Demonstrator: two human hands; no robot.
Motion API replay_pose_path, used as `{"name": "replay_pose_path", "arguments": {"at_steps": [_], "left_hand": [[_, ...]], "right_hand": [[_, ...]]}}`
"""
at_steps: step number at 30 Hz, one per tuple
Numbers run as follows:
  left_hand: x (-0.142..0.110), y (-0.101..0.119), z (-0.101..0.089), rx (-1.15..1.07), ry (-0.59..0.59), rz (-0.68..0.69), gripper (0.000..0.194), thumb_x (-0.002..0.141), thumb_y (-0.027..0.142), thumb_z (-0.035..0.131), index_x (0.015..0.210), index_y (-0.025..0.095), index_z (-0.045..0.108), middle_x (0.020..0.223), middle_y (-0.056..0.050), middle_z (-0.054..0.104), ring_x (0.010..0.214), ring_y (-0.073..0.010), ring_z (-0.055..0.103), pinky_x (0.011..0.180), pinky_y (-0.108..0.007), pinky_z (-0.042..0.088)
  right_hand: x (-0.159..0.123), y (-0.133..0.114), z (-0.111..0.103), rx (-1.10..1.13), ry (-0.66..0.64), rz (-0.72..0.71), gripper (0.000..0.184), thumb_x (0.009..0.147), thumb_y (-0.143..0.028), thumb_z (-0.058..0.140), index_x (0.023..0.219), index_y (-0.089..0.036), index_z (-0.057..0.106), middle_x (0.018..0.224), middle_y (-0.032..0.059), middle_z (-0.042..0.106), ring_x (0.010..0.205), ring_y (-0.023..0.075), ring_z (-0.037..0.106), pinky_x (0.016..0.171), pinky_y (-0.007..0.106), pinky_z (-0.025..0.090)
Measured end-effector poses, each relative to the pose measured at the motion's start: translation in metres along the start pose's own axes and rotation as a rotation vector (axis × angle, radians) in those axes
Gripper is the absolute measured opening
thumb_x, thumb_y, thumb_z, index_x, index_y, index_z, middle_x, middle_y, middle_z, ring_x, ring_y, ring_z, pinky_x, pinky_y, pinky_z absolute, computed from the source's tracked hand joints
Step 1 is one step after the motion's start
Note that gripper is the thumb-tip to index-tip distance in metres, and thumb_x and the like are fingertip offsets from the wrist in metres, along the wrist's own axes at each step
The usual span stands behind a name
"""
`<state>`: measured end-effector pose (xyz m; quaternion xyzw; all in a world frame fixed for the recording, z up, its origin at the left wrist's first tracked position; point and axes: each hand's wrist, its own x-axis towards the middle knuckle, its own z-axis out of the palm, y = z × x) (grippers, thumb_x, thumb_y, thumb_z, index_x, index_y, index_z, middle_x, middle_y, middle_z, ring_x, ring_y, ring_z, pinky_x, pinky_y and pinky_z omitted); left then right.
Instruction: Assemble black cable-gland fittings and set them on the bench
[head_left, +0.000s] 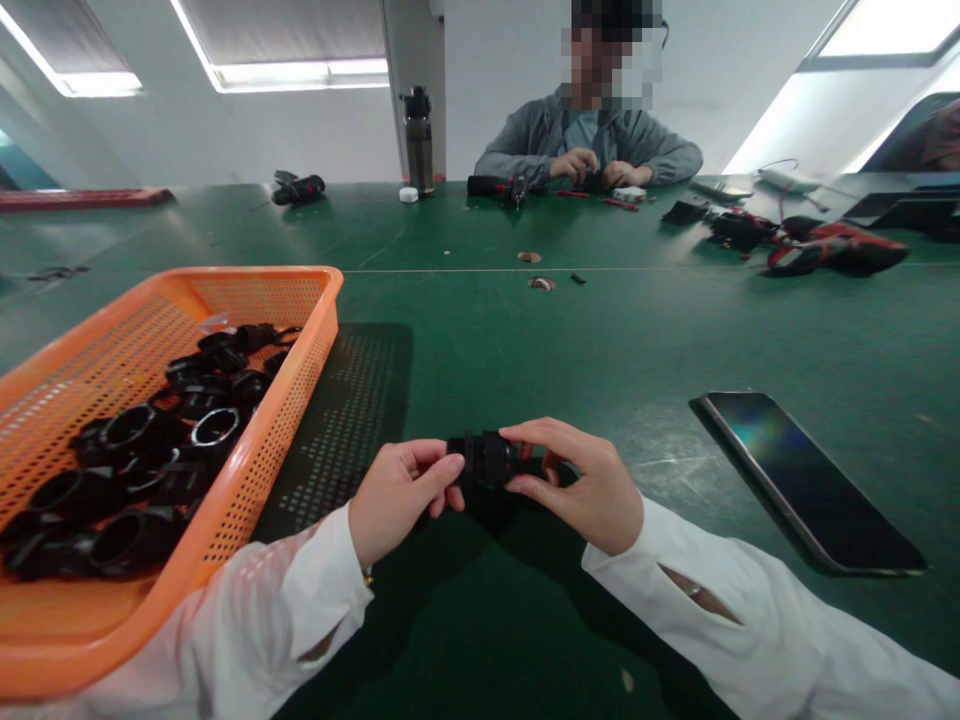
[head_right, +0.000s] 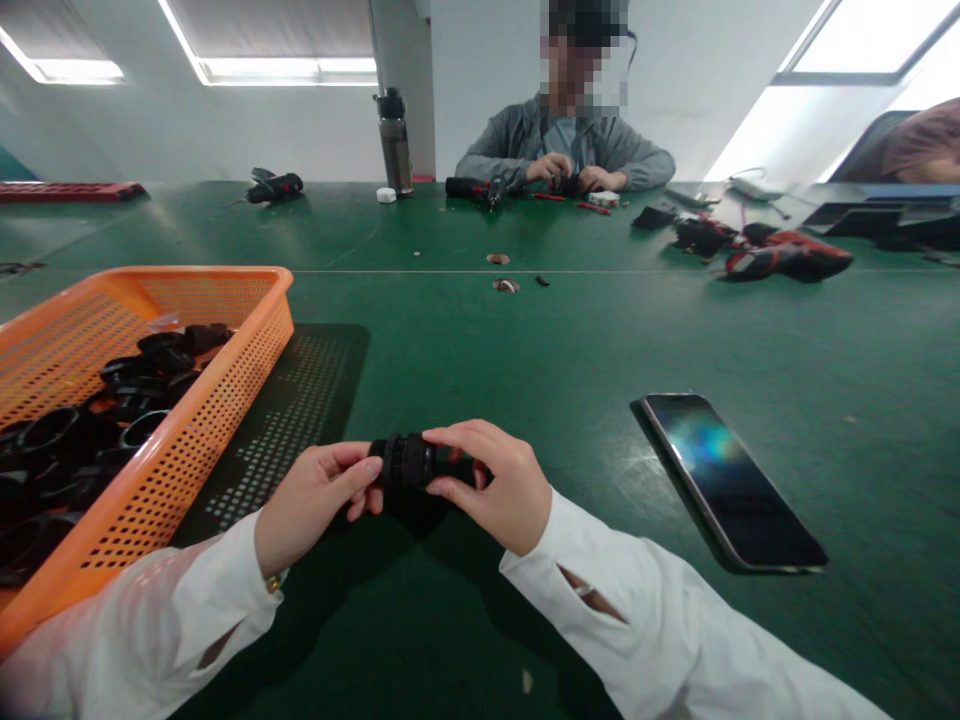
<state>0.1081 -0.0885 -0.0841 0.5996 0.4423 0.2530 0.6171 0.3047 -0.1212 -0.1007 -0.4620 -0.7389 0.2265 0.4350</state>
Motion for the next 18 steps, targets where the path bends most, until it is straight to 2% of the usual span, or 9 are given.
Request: {"name": "replay_pose_path", "arguments": {"at_steps": [18], "left_hand": [[-0.0009,0.0007,0.0012,0.014,0.009,-0.001,0.028,0.071,0.041,0.053,0.059,0.015,0.051,0.047,0.003,0.054,0.039,-0.0053,0.037,0.043,-0.019,0.026]], "right_hand": [[0.0012,-0.0008,-0.0012,-0.013,-0.01,0.015,0.026,0.076,-0.026,0.065,0.1,-0.017,0.068,0.084,0.0061,0.069,0.051,0.0083,0.052,0.042,0.019,0.045]]}}
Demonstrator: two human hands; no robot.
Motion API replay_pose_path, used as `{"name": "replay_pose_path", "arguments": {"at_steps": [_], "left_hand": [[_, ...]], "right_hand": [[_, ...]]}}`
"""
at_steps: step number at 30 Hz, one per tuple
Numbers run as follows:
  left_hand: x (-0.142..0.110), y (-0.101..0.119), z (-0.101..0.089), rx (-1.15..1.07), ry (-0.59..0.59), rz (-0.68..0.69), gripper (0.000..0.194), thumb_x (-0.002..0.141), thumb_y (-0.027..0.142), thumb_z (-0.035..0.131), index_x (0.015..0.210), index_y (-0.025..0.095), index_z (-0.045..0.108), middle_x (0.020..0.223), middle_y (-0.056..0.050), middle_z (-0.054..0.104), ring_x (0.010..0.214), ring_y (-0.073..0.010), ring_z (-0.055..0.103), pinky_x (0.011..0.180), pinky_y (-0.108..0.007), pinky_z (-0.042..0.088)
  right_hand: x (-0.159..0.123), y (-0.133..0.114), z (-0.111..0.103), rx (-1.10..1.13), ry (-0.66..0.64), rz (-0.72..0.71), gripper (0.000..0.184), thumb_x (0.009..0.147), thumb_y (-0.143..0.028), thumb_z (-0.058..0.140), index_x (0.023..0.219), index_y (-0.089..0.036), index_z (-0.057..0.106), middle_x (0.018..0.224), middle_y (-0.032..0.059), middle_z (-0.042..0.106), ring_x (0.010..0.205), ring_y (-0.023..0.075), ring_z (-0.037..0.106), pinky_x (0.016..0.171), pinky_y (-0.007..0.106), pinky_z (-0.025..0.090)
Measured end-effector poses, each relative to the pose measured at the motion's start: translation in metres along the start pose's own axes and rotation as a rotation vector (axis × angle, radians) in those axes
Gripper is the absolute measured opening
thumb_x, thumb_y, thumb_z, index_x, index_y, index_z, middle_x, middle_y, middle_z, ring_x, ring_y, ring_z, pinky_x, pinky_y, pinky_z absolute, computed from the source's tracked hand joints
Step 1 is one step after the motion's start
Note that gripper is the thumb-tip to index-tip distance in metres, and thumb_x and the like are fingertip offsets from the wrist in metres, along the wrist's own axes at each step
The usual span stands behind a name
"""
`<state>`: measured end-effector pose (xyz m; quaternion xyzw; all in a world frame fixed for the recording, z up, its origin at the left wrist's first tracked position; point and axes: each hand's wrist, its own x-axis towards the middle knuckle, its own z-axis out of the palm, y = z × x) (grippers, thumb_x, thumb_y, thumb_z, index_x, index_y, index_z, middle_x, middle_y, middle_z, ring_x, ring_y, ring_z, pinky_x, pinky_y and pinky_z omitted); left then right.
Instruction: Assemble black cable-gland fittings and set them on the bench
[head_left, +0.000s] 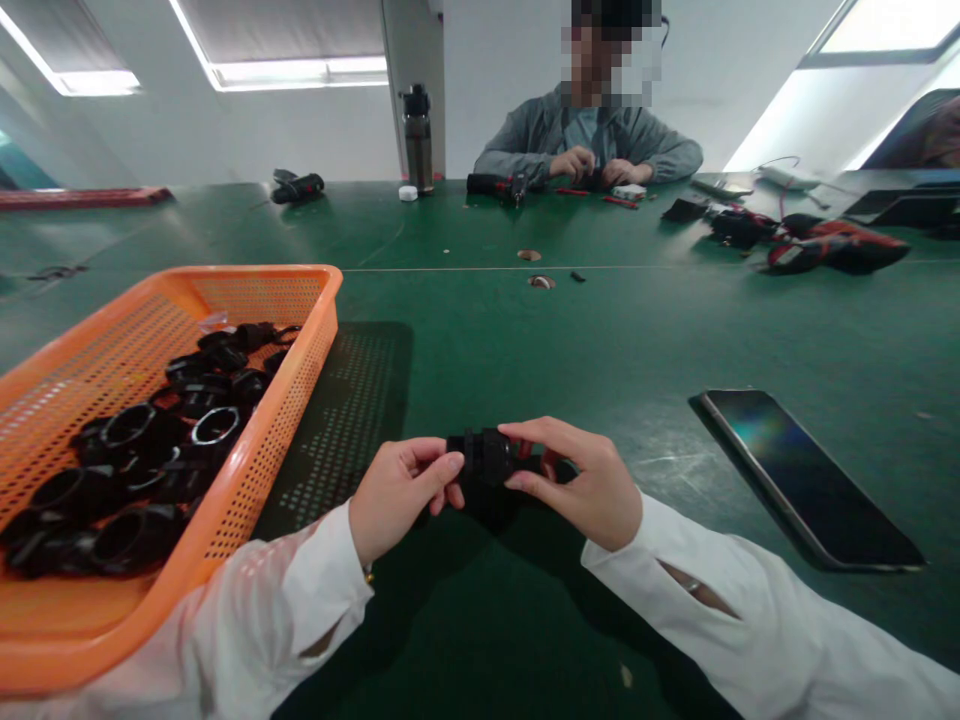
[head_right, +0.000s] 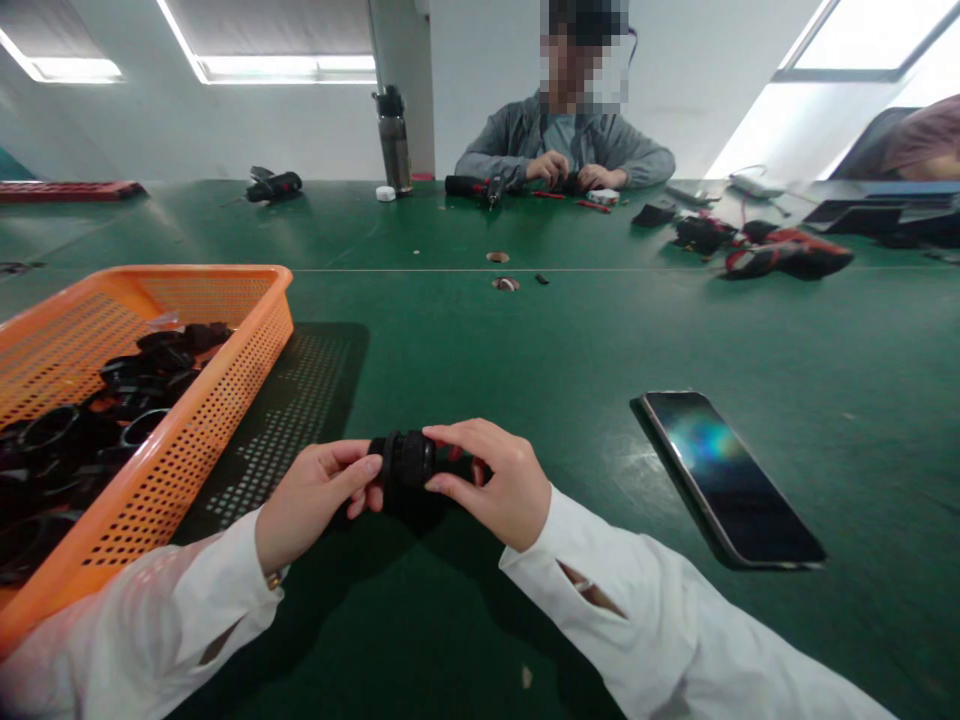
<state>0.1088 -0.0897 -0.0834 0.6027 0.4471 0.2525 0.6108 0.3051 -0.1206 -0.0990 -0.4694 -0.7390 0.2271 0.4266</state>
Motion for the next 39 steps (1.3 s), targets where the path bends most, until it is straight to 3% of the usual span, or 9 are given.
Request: {"name": "replay_pose_path", "arguments": {"at_steps": [31,39], "left_hand": [[-0.0002,0.0003,-0.0007,-0.001,0.001,-0.008,0.031,0.07,0.044,0.056,0.057,0.016,0.051,0.047,0.002,0.055,0.039,-0.0054,0.038,0.042,-0.019,0.028],[0.0004,-0.0002,-0.0015,-0.028,0.001,-0.013,0.029,0.07,0.042,0.055,0.059,0.016,0.051,0.047,0.003,0.054,0.039,-0.0053,0.036,0.043,-0.019,0.026]], "right_hand": [[0.0003,0.0007,-0.0013,-0.039,-0.022,-0.003,0.028,0.079,-0.033,0.063,0.103,-0.02,0.068,0.083,0.0049,0.071,0.056,0.0107,0.057,0.049,0.022,0.048],[-0.0005,0.002,-0.0015,-0.049,-0.041,-0.055,0.036,0.073,-0.024,0.067,0.108,-0.018,0.066,0.089,0.008,0.07,0.075,0.0173,0.065,0.061,0.028,0.054]]}}
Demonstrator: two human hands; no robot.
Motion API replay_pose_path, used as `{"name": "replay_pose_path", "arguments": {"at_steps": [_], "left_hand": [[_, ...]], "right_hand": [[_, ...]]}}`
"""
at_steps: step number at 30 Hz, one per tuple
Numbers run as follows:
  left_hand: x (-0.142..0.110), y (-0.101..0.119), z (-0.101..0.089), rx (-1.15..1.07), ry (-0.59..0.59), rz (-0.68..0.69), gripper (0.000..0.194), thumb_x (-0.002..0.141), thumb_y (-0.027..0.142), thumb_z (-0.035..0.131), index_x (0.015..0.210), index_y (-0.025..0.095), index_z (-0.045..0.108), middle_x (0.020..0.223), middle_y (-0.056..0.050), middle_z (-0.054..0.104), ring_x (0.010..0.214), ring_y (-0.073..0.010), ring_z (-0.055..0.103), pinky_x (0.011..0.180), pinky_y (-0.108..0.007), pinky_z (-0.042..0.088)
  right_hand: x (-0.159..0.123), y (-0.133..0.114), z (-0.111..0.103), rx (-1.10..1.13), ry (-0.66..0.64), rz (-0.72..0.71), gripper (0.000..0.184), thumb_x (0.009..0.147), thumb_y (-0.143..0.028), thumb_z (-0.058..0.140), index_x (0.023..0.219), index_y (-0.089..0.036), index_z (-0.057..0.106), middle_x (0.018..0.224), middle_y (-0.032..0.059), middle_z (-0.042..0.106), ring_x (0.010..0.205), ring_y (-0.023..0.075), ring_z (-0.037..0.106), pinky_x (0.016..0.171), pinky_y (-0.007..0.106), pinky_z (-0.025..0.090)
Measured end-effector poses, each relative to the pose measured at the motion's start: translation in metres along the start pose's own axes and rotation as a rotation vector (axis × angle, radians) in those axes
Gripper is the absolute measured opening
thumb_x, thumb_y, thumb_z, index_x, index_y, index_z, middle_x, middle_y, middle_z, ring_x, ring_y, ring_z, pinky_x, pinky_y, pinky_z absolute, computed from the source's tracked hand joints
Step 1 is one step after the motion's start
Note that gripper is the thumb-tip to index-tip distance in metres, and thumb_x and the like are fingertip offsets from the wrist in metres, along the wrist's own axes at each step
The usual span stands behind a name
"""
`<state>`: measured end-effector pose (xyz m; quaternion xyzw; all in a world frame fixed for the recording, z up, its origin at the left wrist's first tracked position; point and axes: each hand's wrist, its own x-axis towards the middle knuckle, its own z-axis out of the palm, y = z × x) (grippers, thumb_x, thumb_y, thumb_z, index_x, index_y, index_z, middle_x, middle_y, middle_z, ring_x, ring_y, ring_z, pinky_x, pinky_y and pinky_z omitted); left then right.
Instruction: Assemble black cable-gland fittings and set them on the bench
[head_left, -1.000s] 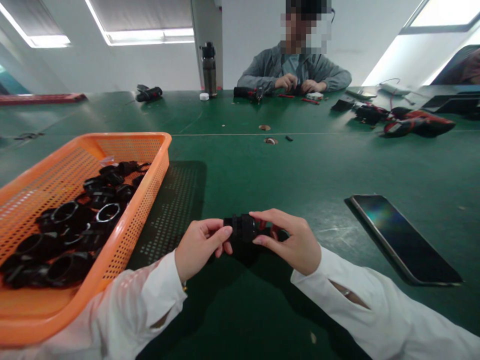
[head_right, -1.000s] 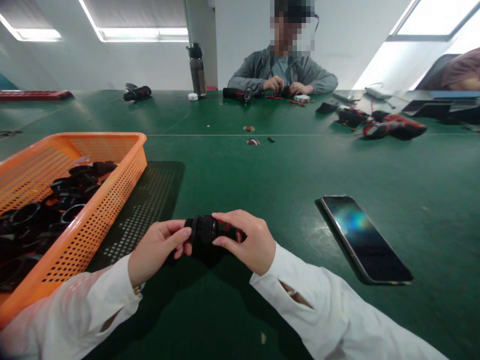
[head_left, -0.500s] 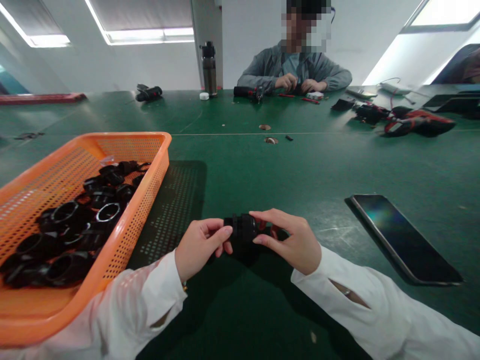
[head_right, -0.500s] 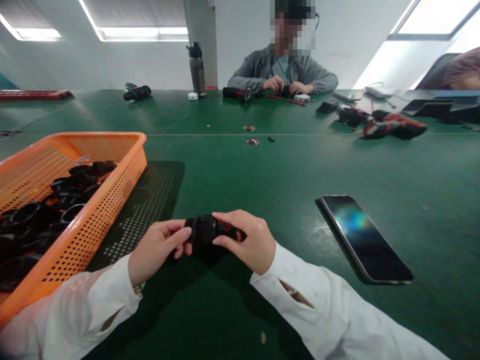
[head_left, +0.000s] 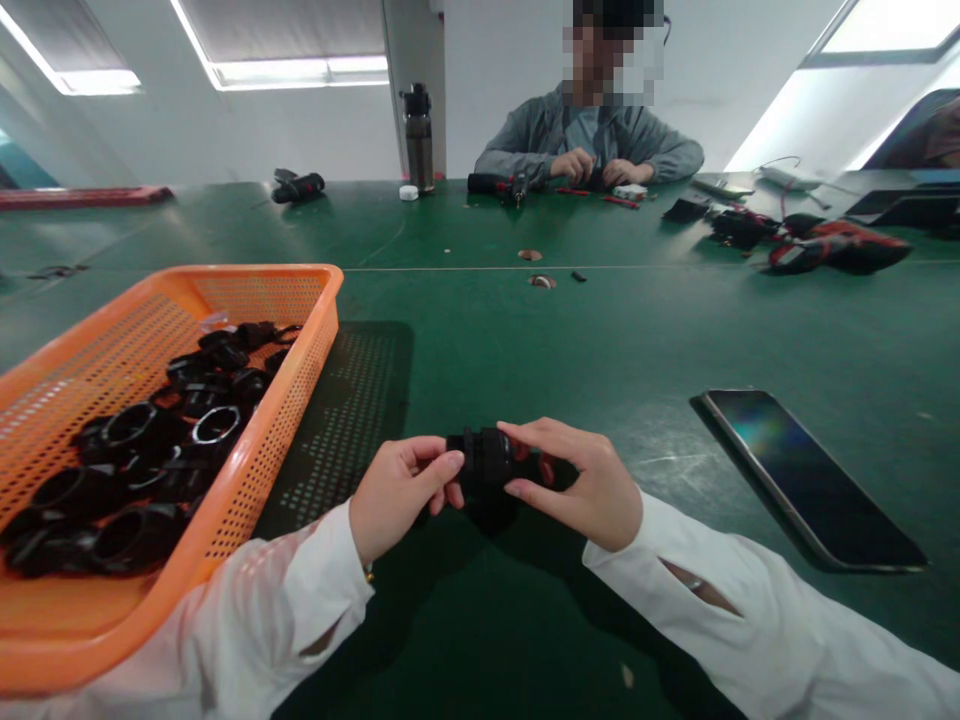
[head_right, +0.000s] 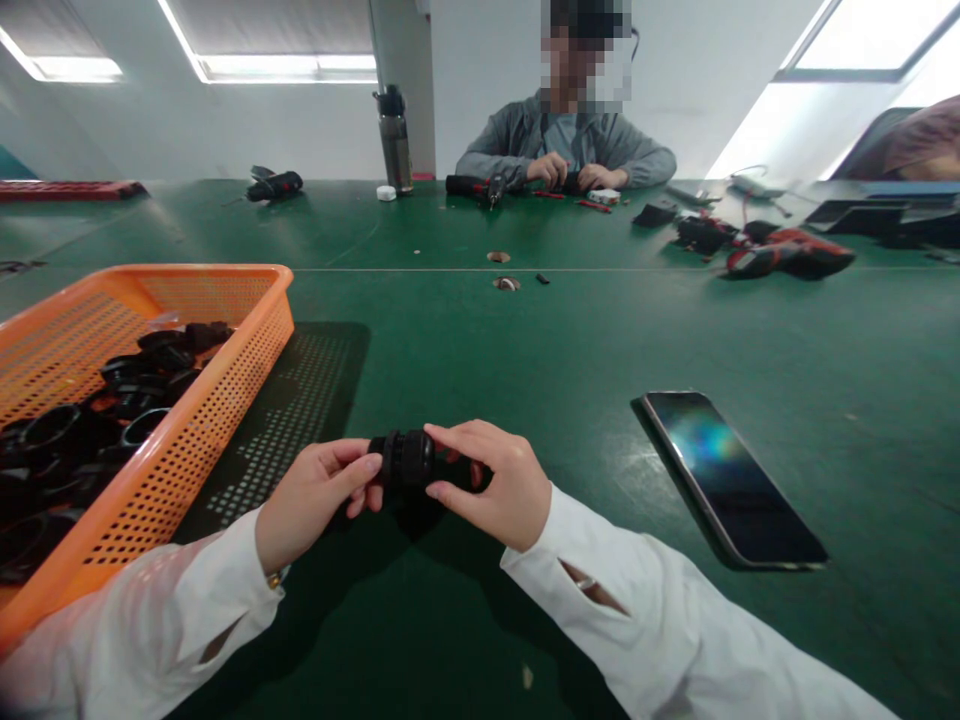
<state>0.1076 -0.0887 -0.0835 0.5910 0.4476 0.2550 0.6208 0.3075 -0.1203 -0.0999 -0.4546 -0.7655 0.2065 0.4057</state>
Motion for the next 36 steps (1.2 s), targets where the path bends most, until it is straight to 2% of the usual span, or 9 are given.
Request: {"name": "replay_pose_path", "arguments": {"at_steps": [7,12,19,36], "left_hand": [[0.0,-0.0007,0.0007,-0.005,-0.013,0.003,0.029,0.07,0.041,0.055,0.058,0.016,0.05,0.047,0.003,0.054,0.039,-0.0051,0.037,0.044,-0.019,0.026],[0.0,-0.0004,0.0007,-0.001,-0.022,0.009,0.029,0.07,0.041,0.055,0.059,0.015,0.051,0.047,0.002,0.055,0.039,-0.0049,0.037,0.044,-0.019,0.027],[-0.0001,-0.0004,0.0008,0.01,-0.018,-0.003,0.03,0.069,0.043,0.055,0.06,0.015,0.052,0.047,0.002,0.054,0.039,-0.0056,0.037,0.042,-0.019,0.025],[0.0002,-0.0007,0.0,0.017,-0.028,0.011,0.028,0.07,0.041,0.053,0.061,0.015,0.052,0.048,0.003,0.054,0.039,-0.0055,0.037,0.042,-0.019,0.026]], "right_hand": [[-0.0008,-0.0005,0.0019,-0.055,0.042,-0.016,0.03,0.074,-0.019,0.066,0.104,-0.019,0.067,0.096,0.0087,0.069,0.084,0.0193,0.066,0.066,0.03,0.056],[-0.0017,-0.0024,0.002,-0.022,0.089,-0.011,0.031,0.073,-0.019,0.066,0.104,-0.017,0.063,0.087,0.0072,0.07,0.07,0.0161,0.065,0.057,0.026,0.055],[-0.0012,-0.0004,0.0029,-0.015,0.113,-0.082,0.021,0.076,-0.022,0.067,0.096,-0.018,0.064,0.084,0.0057,0.071,0.071,0.016,0.065,0.064,0.028,0.055],[-0.0006,-0.0016,0.0005,-0.05,0.077,-0.039,0.025,0.078,-0.03,0.065,0.099,-0.017,0.066,0.082,0.0058,0.071,0.071,0.0159,0.066,0.067,0.028,0.055]]}}
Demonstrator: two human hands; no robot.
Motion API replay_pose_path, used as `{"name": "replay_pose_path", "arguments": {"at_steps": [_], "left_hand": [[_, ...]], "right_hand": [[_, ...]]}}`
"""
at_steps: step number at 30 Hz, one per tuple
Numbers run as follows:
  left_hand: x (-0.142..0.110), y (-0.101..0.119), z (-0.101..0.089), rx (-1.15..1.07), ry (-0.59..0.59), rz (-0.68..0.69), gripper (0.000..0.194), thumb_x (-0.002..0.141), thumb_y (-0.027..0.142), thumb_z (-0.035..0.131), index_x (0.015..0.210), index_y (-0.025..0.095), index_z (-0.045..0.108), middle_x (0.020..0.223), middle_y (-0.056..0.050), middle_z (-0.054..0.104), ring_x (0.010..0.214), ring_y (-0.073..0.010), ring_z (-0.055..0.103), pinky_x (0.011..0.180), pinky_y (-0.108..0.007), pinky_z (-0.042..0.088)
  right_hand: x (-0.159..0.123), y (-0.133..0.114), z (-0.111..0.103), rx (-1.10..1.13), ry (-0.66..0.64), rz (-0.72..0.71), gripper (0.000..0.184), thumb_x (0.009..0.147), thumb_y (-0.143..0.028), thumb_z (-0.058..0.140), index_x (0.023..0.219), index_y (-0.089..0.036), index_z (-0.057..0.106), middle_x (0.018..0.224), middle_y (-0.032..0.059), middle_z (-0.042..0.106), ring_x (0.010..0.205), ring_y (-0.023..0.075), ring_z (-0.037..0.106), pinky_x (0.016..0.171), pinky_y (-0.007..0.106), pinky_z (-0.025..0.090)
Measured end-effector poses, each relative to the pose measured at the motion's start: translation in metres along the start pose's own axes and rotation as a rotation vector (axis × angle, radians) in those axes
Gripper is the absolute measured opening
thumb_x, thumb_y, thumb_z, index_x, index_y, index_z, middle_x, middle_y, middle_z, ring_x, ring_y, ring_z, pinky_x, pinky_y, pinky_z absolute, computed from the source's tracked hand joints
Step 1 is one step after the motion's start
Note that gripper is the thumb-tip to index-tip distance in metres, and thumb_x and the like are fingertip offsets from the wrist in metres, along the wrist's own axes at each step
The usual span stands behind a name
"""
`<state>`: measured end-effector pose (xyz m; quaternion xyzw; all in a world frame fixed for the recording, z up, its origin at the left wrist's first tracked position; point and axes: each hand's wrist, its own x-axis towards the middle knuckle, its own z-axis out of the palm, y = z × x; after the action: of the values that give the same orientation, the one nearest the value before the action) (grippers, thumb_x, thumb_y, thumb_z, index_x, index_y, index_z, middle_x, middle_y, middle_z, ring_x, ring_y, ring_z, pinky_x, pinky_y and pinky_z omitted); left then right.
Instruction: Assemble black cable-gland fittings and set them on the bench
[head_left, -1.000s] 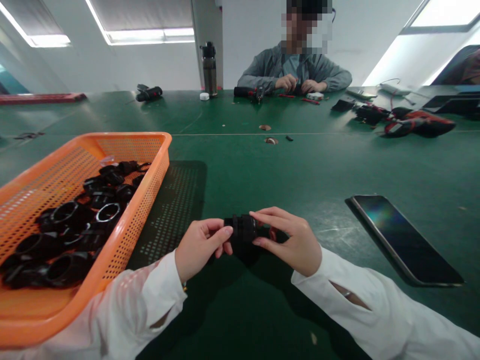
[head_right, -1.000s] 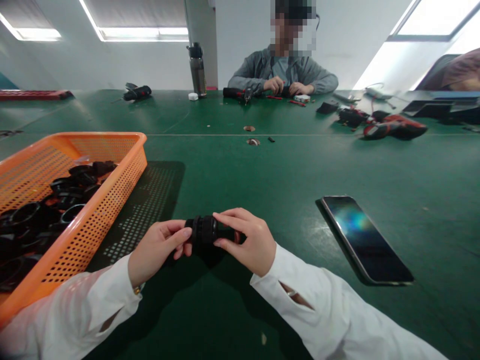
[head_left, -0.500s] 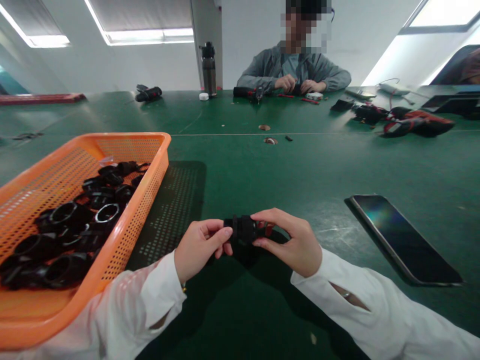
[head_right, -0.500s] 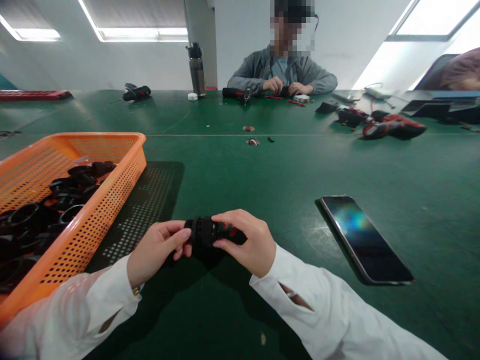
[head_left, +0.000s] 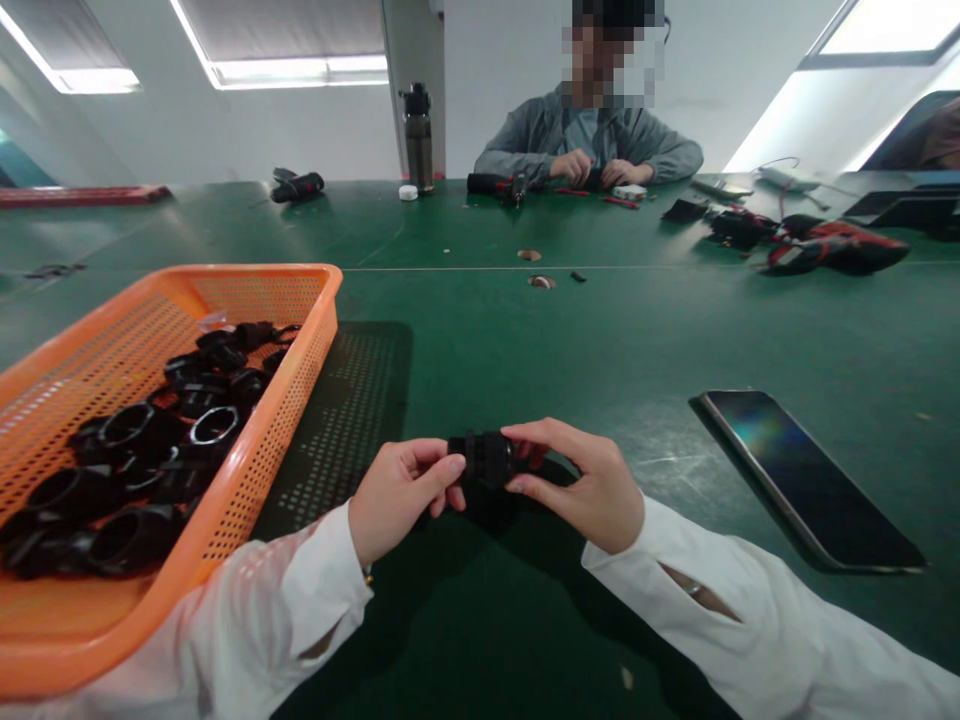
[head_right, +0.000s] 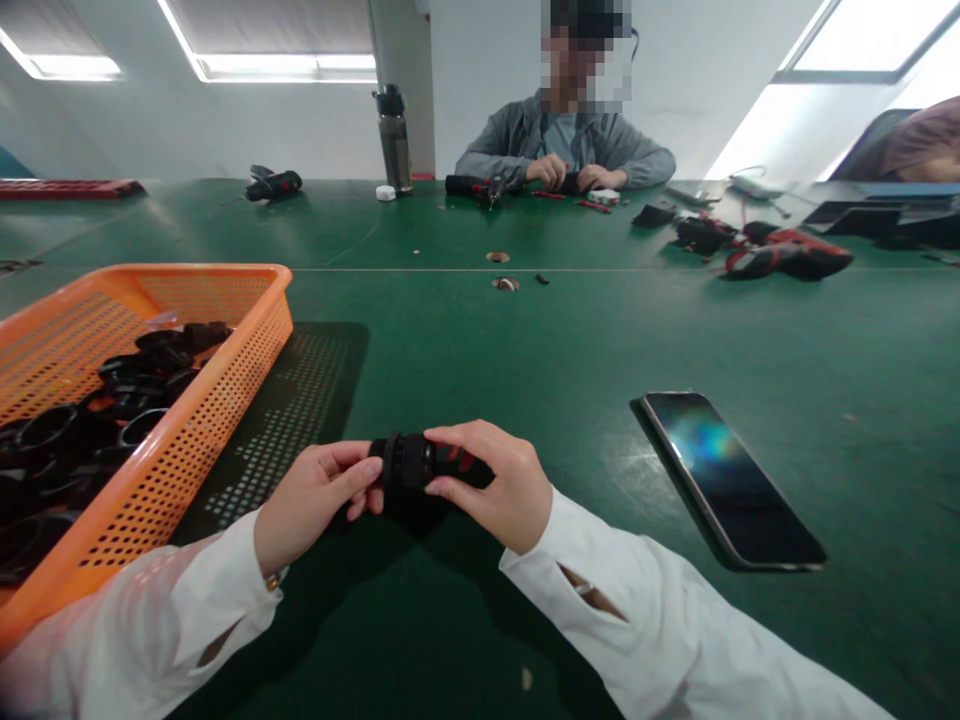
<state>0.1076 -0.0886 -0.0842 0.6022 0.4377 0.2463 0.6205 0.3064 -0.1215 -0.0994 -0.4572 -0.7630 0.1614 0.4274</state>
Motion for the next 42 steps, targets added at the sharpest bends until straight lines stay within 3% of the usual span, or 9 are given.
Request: {"name": "replay_pose_path", "arguments": {"at_steps": [25,31,42], "left_hand": [[0.0004,0.0004,0.0006,0.006,0.007,0.0,0.026,0.07,0.039,0.054,0.061,0.015,0.053,0.047,0.003,0.055,0.039,-0.0052,0.038,0.042,-0.019,0.027],[-0.0007,-0.0007,0.0006,-0.011,0.02,-0.005,0.028,0.071,0.042,0.055,0.061,0.016,0.052,0.046,0.003,0.054,0.038,-0.0053,0.036,0.042,-0.019,0.026],[-0.0012,0.0026,0.0015,0.008,0.007,-0.025,0.031,0.069,0.045,0.056,0.059,0.016,0.05,0.048,0.002,0.054,0.039,-0.0059,0.037,0.043,-0.02,0.027]], "right_hand": [[0.0006,-0.0017,-0.0015,0.019,-0.046,0.079,0.027,0.078,-0.032,0.064,0.101,-0.018,0.068,0.084,0.0053,0.073,0.069,0.0154,0.067,0.067,0.027,0.056],[0.0,0.0006,-0.0013,0.033,-0.07,0.007,0.035,0.074,-0.025,0.068,0.108,-0.017,0.066,0.087,0.0069,0.073,0.071,0.0156,0.067,0.068,0.027,0.056],[-0.002,0.0003,0.0015,-0.016,0.028,-0.014,0.029,0.074,-0.019,0.066,0.104,-0.02,0.067,0.093,0.0068,0.071,0.079,0.0169,0.068,0.07,0.028,0.057]]}}
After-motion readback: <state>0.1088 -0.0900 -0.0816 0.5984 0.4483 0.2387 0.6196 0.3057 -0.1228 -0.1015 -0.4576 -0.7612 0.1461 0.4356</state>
